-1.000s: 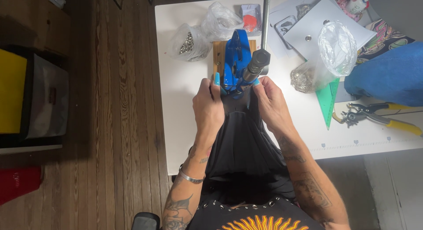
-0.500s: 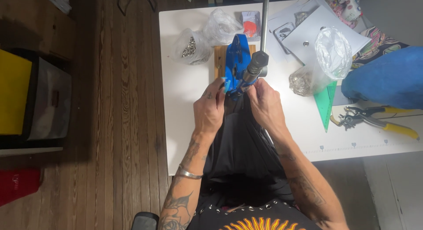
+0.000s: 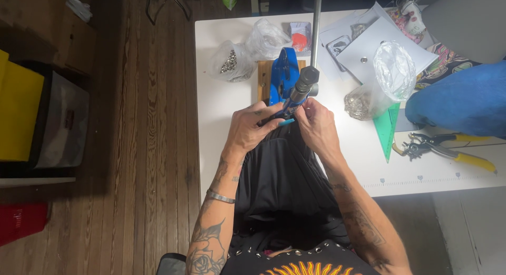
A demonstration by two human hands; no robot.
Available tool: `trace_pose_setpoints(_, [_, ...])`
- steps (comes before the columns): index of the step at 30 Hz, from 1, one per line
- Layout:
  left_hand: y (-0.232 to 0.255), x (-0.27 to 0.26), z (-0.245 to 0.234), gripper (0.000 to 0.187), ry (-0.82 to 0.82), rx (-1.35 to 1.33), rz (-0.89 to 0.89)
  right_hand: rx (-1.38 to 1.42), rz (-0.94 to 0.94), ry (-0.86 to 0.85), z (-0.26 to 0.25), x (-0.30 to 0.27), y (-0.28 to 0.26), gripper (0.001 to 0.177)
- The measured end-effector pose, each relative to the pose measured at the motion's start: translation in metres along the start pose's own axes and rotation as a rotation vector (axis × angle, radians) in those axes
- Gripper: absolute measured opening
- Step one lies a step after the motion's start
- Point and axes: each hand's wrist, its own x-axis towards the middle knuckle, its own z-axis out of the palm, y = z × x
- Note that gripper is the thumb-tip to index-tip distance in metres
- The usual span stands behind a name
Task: Attaching metal grommets to a black garment using a manual press
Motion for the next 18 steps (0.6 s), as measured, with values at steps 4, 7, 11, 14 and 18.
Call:
trace_pose_setpoints(4, [-0.008, 0.008, 0.001, 0.037, 0.039, 0.016, 0.043, 0.013, 0.021, 0.002, 0.001, 0.002, -0.001, 0.036])
trace_pose_setpoints(7, [-0.006, 0.015, -0.002, 0.035, 0.127, 0.012, 0.185, 0.001, 0.019, -0.003, 0.001, 0.0, -0.004, 0.037])
trace_pose_setpoints(11, [0.005, 0.019, -0.005, 0.021, 0.049, -0.145, 0.133, -0.006, -0.021, -0.002, 0.0, -0.002, -0.01, 0.039])
trace_pose_setpoints(14, [-0.004, 0.013, -0.002, 0.016, -0.016, -0.129, 0.092, -0.011, -0.014, -0.007, 0.001, -0.001, -0.008, 0.039])
trace_pose_setpoints(18, [-0.011, 0.012, 0.001, 0.014, -0.075, -0.188, 0.041, -0.006, -0.033, 0.0, 0.002, -0.001, -0.002, 0.038])
